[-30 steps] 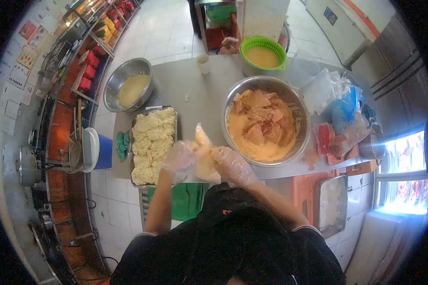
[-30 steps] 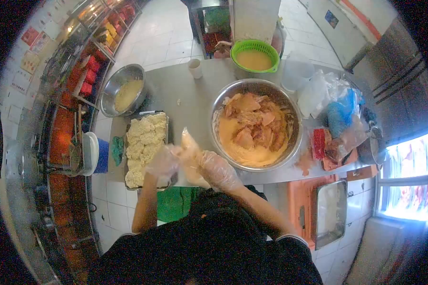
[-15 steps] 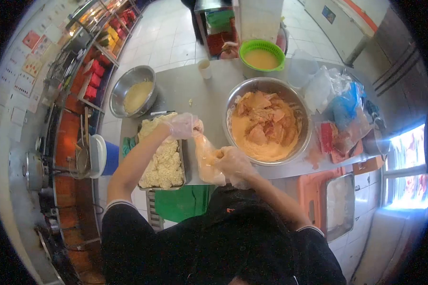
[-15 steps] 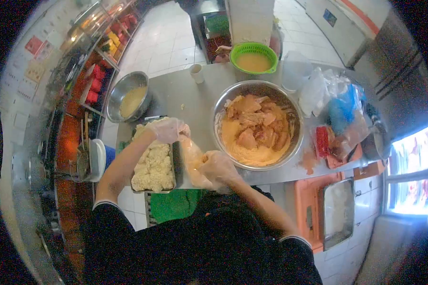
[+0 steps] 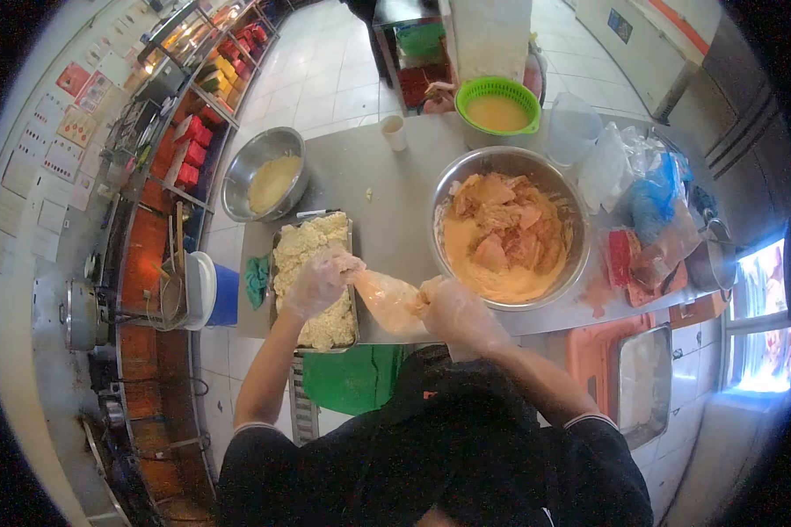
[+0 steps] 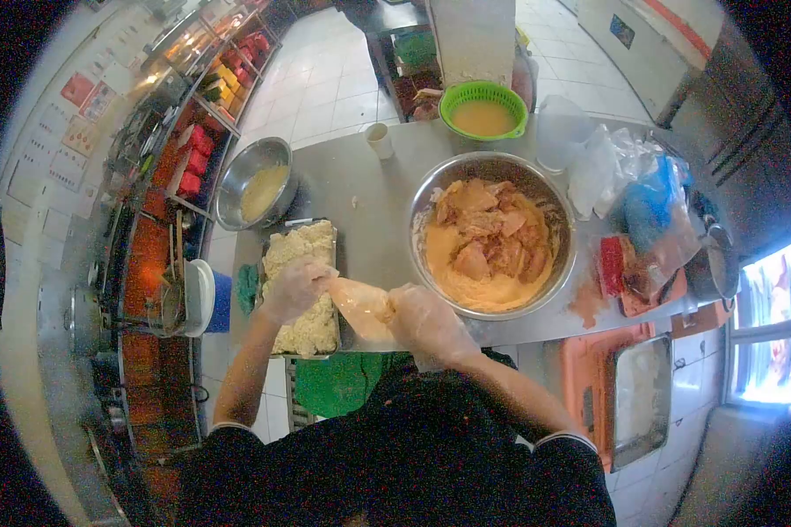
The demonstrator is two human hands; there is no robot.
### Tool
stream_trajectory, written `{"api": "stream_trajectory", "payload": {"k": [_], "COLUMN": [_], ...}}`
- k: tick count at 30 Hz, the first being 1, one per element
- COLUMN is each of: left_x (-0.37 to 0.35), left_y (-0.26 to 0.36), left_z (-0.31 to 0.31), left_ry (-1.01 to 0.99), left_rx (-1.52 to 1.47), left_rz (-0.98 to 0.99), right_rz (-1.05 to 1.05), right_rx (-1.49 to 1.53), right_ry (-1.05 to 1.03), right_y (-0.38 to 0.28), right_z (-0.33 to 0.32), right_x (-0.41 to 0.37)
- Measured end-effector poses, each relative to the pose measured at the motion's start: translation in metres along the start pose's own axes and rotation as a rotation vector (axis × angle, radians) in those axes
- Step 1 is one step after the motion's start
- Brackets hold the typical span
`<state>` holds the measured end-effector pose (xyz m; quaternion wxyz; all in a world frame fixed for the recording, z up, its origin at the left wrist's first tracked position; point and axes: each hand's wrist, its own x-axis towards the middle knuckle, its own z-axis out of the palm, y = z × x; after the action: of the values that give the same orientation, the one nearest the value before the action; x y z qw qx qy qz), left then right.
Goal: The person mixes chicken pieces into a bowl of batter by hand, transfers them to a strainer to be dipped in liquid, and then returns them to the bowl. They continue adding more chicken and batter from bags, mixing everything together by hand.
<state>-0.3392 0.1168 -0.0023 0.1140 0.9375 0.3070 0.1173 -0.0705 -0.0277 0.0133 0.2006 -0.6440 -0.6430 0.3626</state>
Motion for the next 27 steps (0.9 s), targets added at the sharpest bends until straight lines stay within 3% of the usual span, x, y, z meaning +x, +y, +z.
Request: {"api": "stream_trajectory", "payload": {"k": [3,6,9,12,15,18,21,22,25,27], "left_x": [-0.018,-0.037,-0.037,-0.03,-0.022,-0.018,-0.01,-0.006,0.004,0.023], "left_y": [0.028,0.028,0.027,0.037,0.027,0.024,0.056,0.049,0.026,0.049], "left_z": [-0.016,0.015,0.025,0.013,0.041,0.031,-0.017,-0.006,0.017,0.0], "left_ry": [0.246,0.314,0.457,0.418,0.341,0.385,0.26,0.182,0.119,0.169], "left_rx": [-0.078,-0.005,0.213,0.044,-0.064,0.142,0.015,-0.172,-0.048,-0.115], "left_rz": [0.056,-0.099,-0.013,-0.046,-0.143,0.033,-0.028,-0.149,-0.009,-0.059], "right_rz": [-0.199,-0.238,-0.318,-0.39,-0.388,-0.33,-0.302,-0.302,-0.429,-0.244], "right_rx": [-0.068,0.009,-0.214,-0.23,-0.174,-0.445,-0.329,-0.32,-0.164,-0.279], "right_ry": [0.165,0.194,0.267,0.346,0.334,0.277,0.321,0.296,0.508,0.287], "right_y": [0.018,0.042,0.037,0.033,0.045,0.039,0.03,0.044,0.102,0.071], "right_z": [0.012,0.019,0.004,-0.017,-0.018,-0.024,-0.031,-0.022,0.022,-0.009], "right_x": [-0.013,-0.002,0.004,0.002,0.005,0.009,0.002,0.012,0.041,0.03]}}
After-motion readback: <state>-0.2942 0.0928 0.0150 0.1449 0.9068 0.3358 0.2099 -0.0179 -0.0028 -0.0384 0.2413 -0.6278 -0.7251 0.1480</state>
